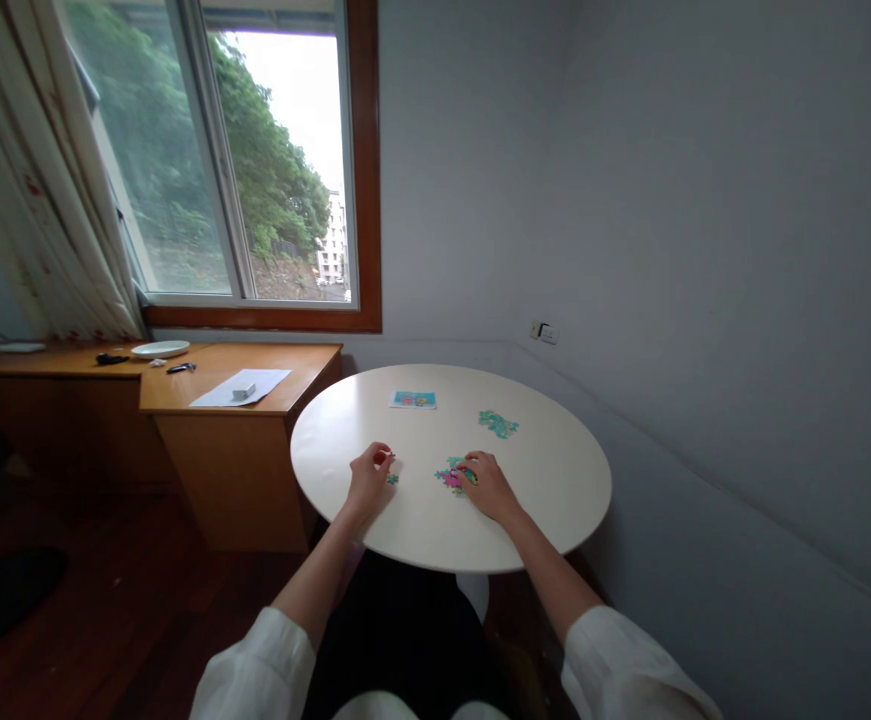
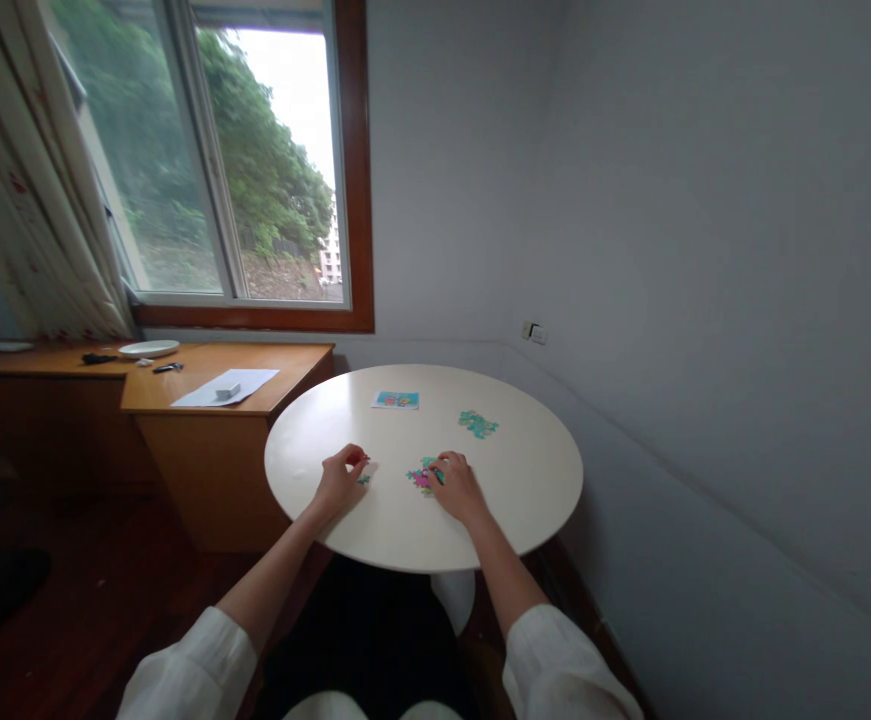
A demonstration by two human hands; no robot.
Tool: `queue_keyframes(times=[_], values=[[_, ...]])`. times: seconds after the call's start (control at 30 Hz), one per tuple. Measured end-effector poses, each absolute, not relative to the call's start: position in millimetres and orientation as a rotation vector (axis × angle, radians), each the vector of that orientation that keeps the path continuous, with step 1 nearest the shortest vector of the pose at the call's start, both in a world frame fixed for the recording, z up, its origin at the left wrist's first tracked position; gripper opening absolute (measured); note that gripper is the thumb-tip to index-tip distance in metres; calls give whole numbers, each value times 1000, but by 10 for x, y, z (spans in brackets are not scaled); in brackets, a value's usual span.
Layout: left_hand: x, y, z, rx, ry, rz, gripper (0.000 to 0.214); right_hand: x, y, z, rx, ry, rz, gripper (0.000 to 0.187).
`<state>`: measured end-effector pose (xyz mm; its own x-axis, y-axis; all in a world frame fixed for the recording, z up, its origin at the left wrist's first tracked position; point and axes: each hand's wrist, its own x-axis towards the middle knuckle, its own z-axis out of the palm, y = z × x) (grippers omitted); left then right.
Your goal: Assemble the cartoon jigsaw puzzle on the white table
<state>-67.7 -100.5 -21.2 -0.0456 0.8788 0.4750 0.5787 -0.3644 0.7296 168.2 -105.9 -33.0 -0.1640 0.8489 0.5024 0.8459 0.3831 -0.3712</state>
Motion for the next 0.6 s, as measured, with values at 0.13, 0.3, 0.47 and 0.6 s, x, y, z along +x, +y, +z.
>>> queue_keyframes(times=[0.13, 0.3, 0.47, 0.6], values=[[-770, -891, -257, 1490, 1397, 1622, 16, 1686, -1060, -332, -1446, -1991, 7, 20], [-795, -873, -264, 1345, 1291, 1644, 20, 1690, -1059, -326, -1445, -1989, 8, 20], [-786, -899, -265, 1334, 1264, 1664, 27, 1685, -1053, -323, -1451, -1986, 18, 20], [-795, -885, -278, 1351, 1256, 1662, 25, 1681, -1060, -319, -1453, -1983, 9, 20]])
